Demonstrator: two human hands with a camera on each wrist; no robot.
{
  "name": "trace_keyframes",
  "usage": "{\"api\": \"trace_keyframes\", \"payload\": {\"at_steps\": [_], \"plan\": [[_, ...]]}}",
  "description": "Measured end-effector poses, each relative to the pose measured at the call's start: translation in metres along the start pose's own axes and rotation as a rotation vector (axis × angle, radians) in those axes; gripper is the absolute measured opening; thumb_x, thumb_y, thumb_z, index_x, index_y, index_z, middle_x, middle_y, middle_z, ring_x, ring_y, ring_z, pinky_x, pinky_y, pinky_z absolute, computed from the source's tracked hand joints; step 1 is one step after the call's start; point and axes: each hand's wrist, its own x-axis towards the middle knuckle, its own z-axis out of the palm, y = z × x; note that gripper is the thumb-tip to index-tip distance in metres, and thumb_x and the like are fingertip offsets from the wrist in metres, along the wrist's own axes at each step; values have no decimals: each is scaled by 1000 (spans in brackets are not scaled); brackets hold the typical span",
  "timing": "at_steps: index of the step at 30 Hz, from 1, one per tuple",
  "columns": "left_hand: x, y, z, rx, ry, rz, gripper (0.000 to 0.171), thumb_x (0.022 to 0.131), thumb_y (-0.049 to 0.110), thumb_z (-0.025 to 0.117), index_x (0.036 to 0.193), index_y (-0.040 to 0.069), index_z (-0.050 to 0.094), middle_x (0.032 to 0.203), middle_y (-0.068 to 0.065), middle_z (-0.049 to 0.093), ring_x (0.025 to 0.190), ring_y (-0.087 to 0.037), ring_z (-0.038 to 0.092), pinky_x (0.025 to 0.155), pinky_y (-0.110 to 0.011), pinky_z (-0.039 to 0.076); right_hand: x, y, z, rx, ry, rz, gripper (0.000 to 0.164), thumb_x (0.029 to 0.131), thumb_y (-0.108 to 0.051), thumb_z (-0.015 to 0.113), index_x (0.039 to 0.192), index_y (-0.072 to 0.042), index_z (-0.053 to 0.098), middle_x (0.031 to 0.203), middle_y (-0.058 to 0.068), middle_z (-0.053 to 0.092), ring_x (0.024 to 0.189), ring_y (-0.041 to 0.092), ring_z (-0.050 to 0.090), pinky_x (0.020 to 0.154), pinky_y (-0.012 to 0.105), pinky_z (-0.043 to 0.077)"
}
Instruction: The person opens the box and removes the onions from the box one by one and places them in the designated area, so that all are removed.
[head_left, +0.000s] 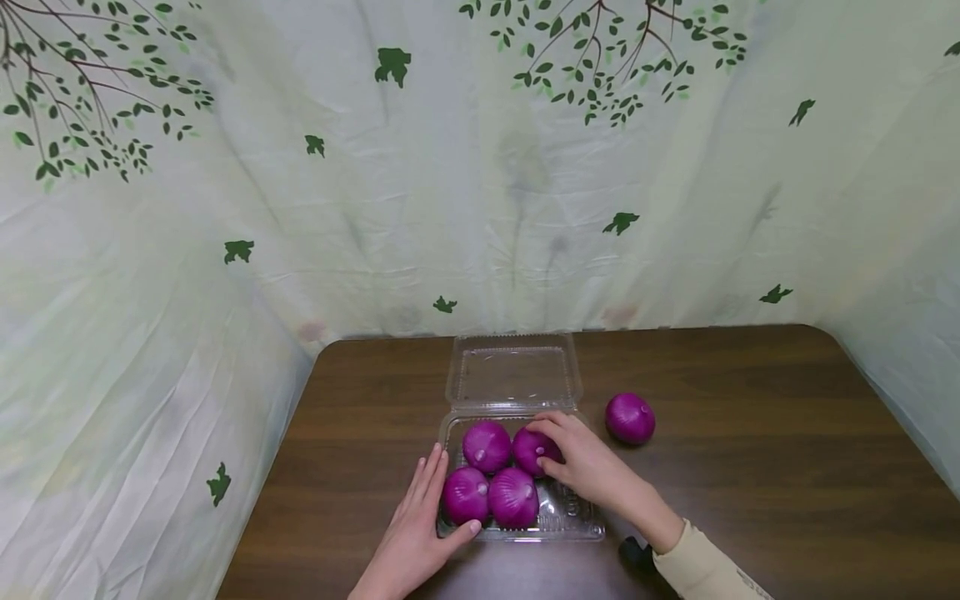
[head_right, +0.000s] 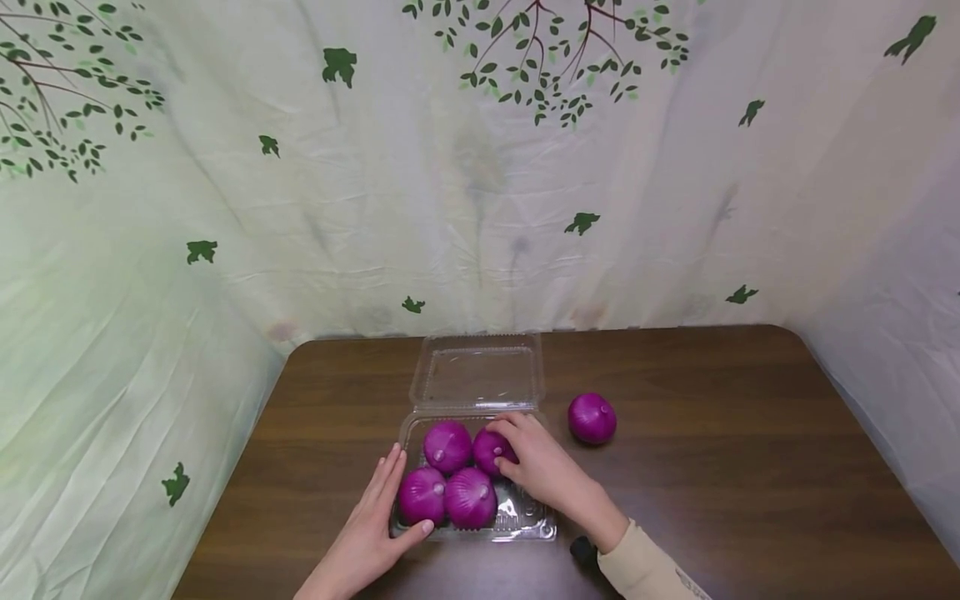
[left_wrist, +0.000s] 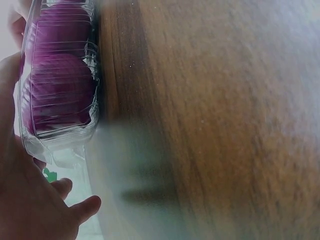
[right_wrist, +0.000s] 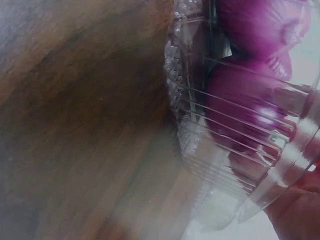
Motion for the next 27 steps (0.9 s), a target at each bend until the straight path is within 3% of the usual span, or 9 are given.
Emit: {"api": "trace_keyframes", "payload": {"at_steps": [5,19,27], "plan": [[1,1,0,5,-8,-12,103,82,65,67,159,16,19,165,5,8,149,-32,9,105,-70,24,0,1,-2,-17,-19,11,49,84,-17,79,130,-12,61,132,3,55,122,25,51,101,44,44],[0,1,1,2,4,6,102,82,64,67,158,15,20,165,5,8,149,-32,10,106,-68,24,0,6,4,-87,-16,-61,72,69,-10,89,134,-12,59,129,4,55,119,26,49,99,43,45],[0,0,2,-3,20,22,102,83,64,67,159,17,18,165,5,7,149,-32,10,106,-67,25,-1,7,9,-101,19,-56,73,67,-15,91,132,-13,59,129,3,56,115,22,49,96,42,47]]}}
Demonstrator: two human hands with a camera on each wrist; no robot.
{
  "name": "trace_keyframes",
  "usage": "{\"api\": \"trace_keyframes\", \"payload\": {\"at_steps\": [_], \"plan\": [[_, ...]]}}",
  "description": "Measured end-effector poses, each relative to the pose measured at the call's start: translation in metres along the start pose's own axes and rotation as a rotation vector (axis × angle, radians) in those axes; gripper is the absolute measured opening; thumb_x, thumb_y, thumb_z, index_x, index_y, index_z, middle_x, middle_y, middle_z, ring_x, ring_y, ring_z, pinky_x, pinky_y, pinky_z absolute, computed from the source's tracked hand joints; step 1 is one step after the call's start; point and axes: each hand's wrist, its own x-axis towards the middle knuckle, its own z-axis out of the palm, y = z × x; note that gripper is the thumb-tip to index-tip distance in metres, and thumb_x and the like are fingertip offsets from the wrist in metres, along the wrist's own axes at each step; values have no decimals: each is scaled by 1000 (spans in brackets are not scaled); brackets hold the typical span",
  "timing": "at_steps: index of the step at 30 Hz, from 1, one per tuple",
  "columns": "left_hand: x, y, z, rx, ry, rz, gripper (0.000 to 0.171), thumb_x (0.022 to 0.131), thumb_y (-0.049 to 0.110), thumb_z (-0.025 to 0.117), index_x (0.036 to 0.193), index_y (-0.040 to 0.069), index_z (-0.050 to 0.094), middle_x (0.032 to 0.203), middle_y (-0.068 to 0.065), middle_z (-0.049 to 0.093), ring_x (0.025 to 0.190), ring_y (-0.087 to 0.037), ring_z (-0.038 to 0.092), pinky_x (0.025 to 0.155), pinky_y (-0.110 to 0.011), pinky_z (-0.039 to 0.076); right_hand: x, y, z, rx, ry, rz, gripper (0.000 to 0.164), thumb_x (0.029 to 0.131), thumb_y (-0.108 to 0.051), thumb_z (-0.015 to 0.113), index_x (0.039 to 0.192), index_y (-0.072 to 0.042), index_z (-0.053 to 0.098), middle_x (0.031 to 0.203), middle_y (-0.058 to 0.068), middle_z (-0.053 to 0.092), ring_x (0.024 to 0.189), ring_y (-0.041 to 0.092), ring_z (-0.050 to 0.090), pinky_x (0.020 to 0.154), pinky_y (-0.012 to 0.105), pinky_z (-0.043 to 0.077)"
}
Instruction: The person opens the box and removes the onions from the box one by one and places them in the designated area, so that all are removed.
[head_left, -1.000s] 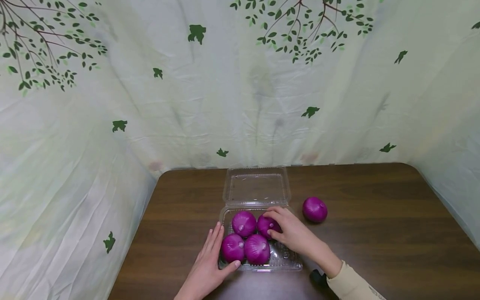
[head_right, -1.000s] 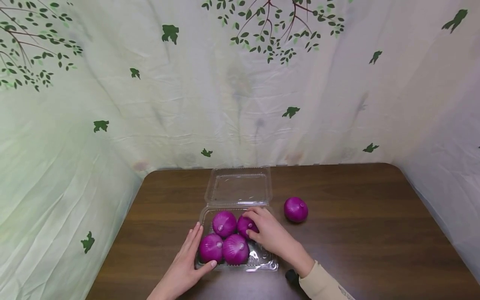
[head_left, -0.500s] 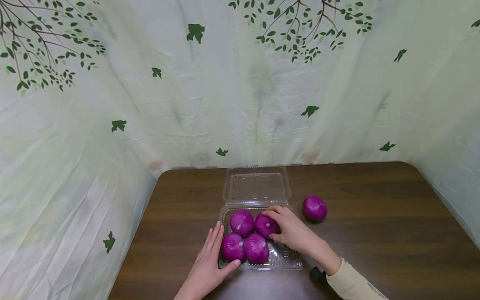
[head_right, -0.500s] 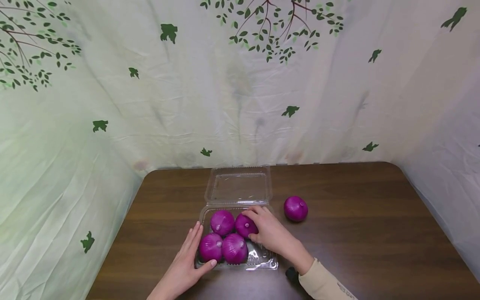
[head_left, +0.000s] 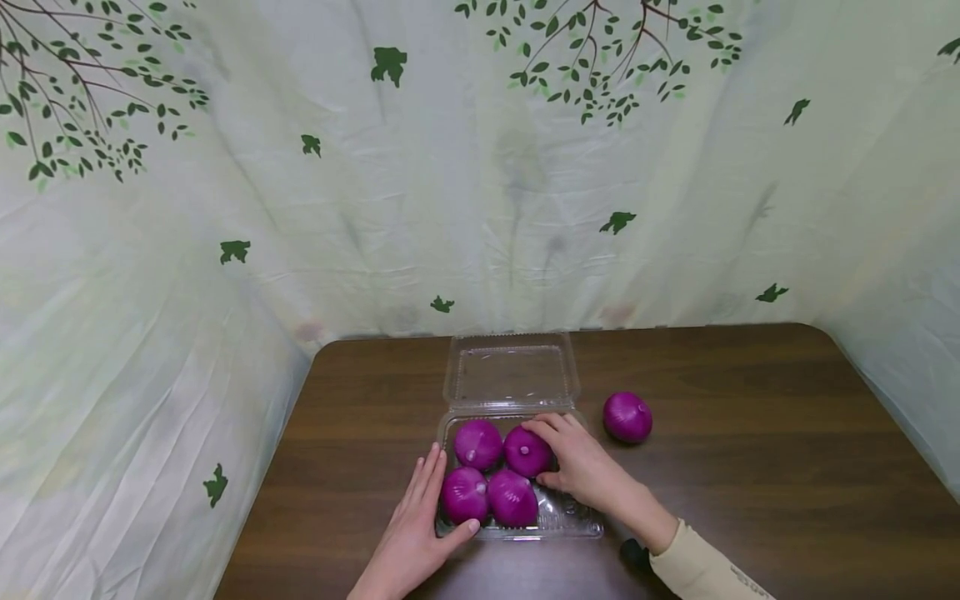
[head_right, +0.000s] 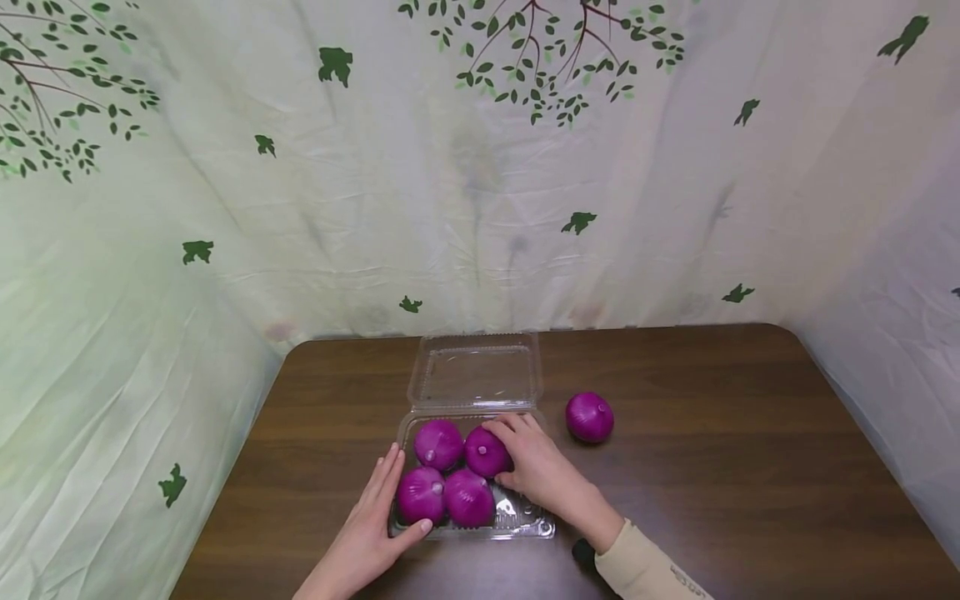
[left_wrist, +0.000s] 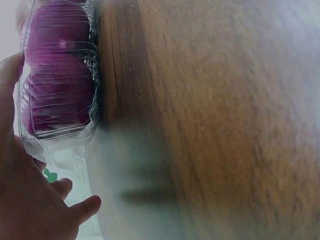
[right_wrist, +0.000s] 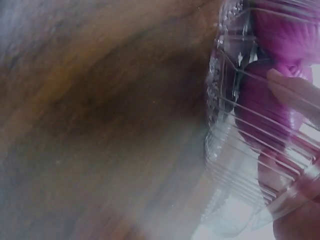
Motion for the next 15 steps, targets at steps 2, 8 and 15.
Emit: {"api": "trace_keyframes", "payload": {"at_steps": [2,8,15], "plan": [[0,0,0,-1,2,2,102,83,63,67,159,17,18,165,5,7,149,-32,11,106,-68,25,0,0,1,-8,8,10,73,66,-17,92,131,-13,59,127,2,57,112,20,50,94,41,48],[1,1,0,-4,-6,-6,102,83,61,68,159,17,16,165,5,7,149,-32,10,106,-68,24,1,-1,5,-35,29,28,75,64,-20,93,131,-14,59,127,-1,57,111,17,50,95,38,47],[1,1,1,1,-15,-15,102,83,62,68,159,18,16,165,4,7,149,-32,10,107,-67,24,0,0,8,-49,77,24,75,62,-22,92,129,-13,60,125,-1,58,110,18,51,95,36,47]]}}
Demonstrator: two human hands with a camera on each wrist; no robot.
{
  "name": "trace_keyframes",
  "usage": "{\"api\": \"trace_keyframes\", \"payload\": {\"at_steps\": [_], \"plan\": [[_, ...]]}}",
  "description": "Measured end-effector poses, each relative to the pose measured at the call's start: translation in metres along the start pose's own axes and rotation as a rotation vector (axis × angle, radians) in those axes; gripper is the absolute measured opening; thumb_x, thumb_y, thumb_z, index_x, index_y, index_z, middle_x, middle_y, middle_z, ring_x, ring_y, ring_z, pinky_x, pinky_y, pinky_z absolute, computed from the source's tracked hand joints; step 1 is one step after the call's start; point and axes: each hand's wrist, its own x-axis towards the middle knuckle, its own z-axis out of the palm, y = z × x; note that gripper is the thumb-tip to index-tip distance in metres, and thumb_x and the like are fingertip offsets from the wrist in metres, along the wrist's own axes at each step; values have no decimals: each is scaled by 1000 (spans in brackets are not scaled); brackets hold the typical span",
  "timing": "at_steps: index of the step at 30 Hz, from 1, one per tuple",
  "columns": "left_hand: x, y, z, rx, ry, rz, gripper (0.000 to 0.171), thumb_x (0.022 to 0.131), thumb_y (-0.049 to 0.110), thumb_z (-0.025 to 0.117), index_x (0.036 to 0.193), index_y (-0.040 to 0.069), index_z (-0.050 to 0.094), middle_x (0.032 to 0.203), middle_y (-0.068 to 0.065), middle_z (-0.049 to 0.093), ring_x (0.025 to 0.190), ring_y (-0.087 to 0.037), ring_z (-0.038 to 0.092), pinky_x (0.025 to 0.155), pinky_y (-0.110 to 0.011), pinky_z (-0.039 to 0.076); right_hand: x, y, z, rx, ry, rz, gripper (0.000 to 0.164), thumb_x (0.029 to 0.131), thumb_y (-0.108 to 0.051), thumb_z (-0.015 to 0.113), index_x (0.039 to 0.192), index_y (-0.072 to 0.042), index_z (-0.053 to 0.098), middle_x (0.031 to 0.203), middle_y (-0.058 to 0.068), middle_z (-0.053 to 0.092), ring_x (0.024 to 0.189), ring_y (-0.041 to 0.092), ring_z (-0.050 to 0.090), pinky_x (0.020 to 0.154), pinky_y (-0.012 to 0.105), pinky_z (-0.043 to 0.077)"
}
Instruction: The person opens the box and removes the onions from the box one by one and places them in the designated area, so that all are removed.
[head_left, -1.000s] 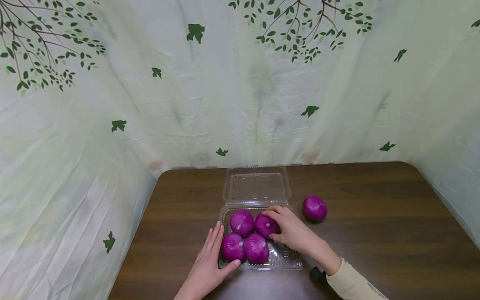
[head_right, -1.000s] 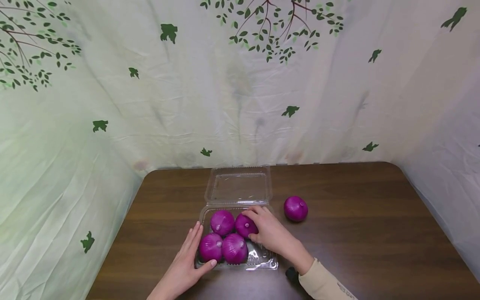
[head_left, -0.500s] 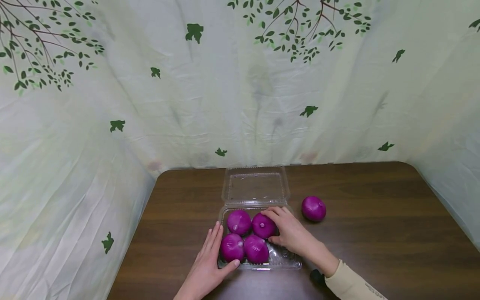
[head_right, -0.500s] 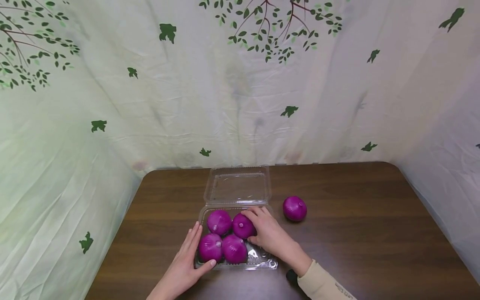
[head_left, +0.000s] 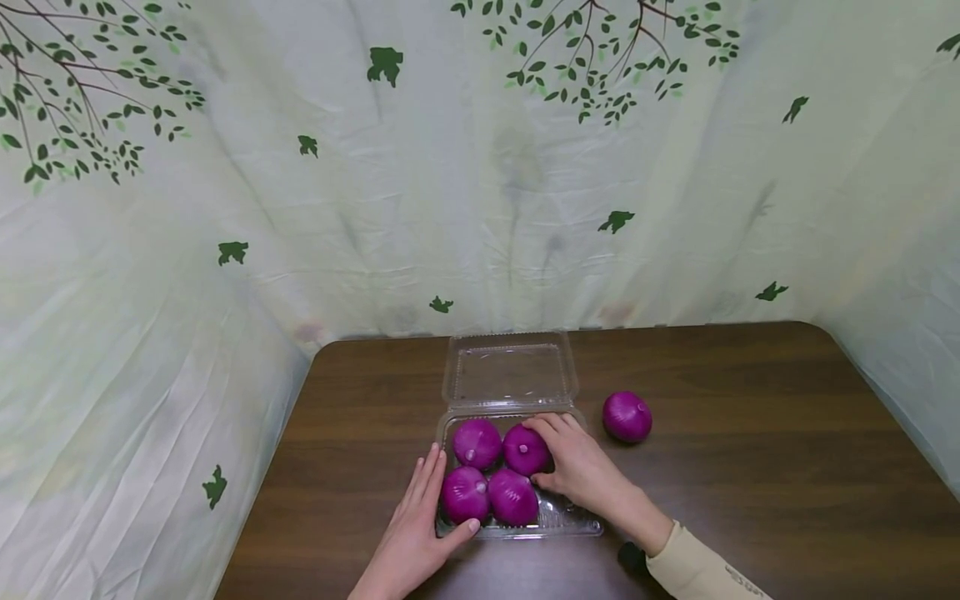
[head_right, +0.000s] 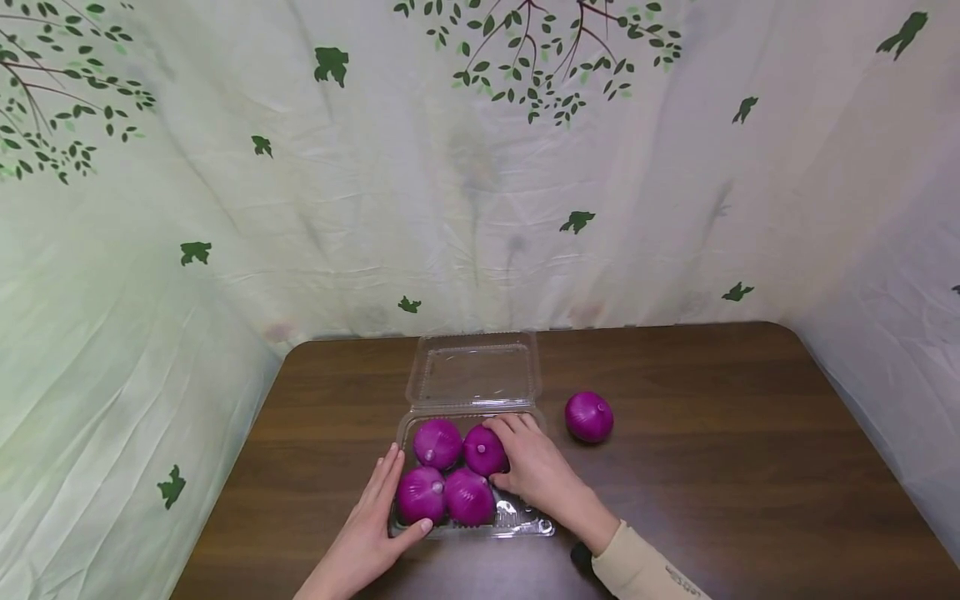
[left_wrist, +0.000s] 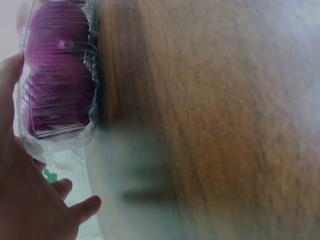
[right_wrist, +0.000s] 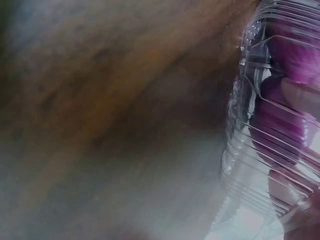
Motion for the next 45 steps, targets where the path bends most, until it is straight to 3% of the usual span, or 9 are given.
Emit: {"api": "trace_keyframes", "payload": {"at_steps": [9,21,33,40,45], "plan": [[0,1,0,-2,18,15,101,83,62,68,159,16,19,165,6,7,149,-32,11,106,-67,25,-4,2,1,28,56,7,74,61,-26,91,127,-15,59,123,-3,58,112,16,50,97,36,45],[0,3,-2,15,-6,3,102,83,63,67,159,17,17,165,5,6,149,-32,9,106,-68,24,-8,6,-4,222,118,15,76,66,-30,91,132,-18,56,129,-5,56,121,14,49,101,40,45],[1,2,-2,15,-21,-19,103,83,65,66,159,19,15,165,4,6,149,-31,8,105,-70,24,-15,6,-10,318,152,67,78,67,-29,91,135,-22,54,132,-8,54,124,14,48,100,43,45],[1,1,-1,12,-9,-5,103,83,65,66,159,18,16,165,5,6,149,-32,9,106,-68,24,-21,4,-17,408,171,101,77,67,-23,91,135,-23,55,127,-11,55,105,10,54,84,39,54],[1,1,-2,3,-9,0,103,83,62,68,159,17,17,165,4,6,149,-32,9,107,-68,23,-25,5,-23,381,191,94,79,65,-23,92,135,-24,55,125,-11,55,100,8,55,82,38,54]]}}
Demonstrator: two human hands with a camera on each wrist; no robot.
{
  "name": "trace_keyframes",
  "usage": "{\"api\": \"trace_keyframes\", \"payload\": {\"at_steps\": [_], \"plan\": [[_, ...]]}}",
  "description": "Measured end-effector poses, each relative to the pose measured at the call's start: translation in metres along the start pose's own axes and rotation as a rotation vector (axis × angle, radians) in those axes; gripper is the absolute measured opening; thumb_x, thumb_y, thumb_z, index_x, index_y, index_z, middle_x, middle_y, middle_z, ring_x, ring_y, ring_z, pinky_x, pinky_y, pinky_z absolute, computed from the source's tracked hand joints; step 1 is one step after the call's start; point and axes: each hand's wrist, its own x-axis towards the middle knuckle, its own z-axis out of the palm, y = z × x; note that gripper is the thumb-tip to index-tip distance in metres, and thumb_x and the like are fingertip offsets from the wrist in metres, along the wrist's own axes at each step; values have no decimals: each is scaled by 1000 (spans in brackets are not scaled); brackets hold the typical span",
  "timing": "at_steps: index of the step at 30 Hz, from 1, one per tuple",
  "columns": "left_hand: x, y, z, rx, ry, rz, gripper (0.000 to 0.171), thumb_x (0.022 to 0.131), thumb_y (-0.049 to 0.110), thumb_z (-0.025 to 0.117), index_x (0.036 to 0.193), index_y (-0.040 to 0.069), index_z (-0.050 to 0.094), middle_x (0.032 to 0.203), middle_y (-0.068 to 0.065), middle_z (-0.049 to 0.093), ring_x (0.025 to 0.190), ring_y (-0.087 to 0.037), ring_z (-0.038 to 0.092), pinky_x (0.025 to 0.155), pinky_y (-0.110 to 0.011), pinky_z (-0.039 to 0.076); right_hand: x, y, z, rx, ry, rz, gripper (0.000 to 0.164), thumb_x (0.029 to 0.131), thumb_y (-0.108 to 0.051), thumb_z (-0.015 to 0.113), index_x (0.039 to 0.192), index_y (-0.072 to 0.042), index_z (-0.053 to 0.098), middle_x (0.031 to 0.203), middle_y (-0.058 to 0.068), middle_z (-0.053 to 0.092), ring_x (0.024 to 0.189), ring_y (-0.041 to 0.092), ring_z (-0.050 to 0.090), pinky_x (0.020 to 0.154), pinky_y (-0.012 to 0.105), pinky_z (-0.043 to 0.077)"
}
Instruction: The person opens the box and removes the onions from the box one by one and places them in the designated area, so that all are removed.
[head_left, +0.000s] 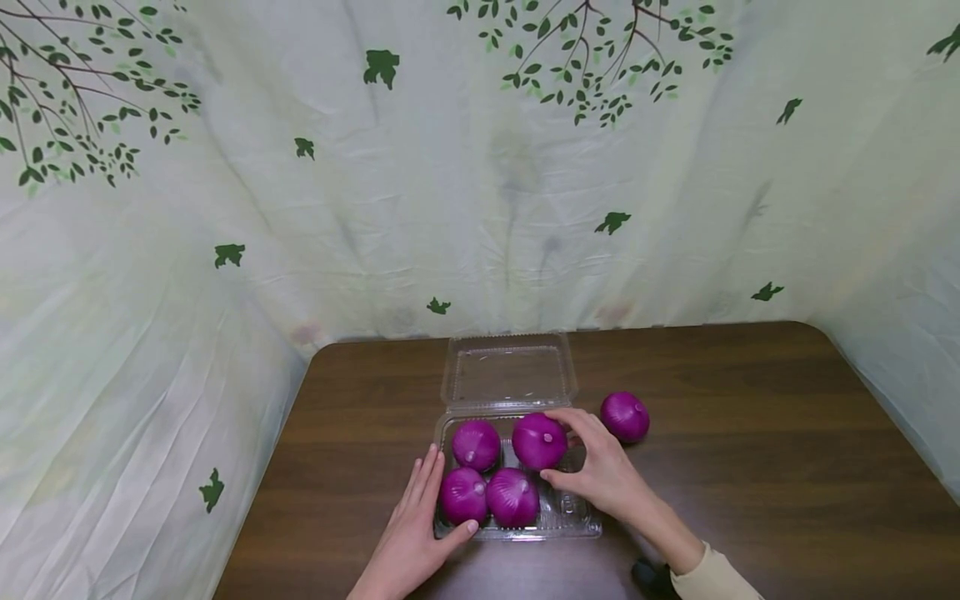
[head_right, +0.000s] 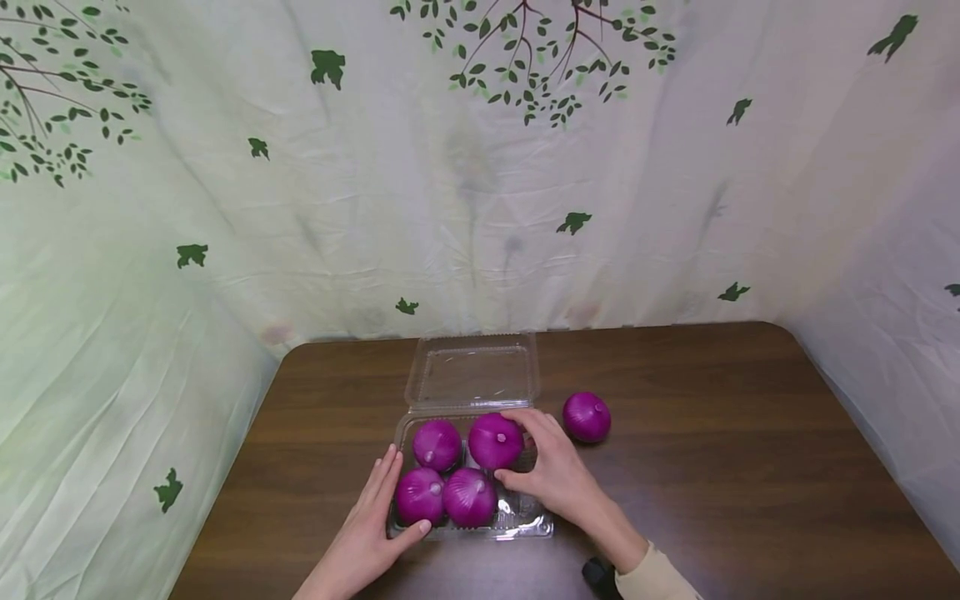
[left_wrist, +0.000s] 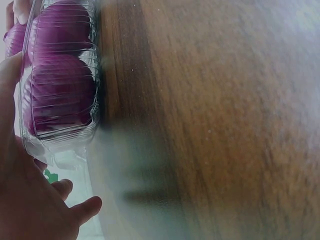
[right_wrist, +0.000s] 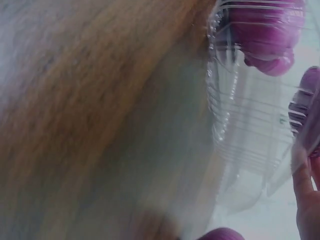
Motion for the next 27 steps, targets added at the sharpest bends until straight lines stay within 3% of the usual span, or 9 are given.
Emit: {"api": "trace_keyframes", "payload": {"at_steps": [17,27], "plan": [[0,0,-1,-13,7,11,103,82,68,64,159,15,19,165,3,8,148,-34,11,105,-70,24,-10,-4,-30,-94,64,10,83,62,-18,95,134,-24,54,125,-8,55,105,9,52,81,40,54],[-1,1,-1,-23,17,16,102,83,64,66,158,13,20,165,3,8,148,-33,15,104,-71,25,-14,0,-47,-97,114,36,83,62,-14,95,134,-23,55,126,-6,54,101,9,52,78,34,55]]}}
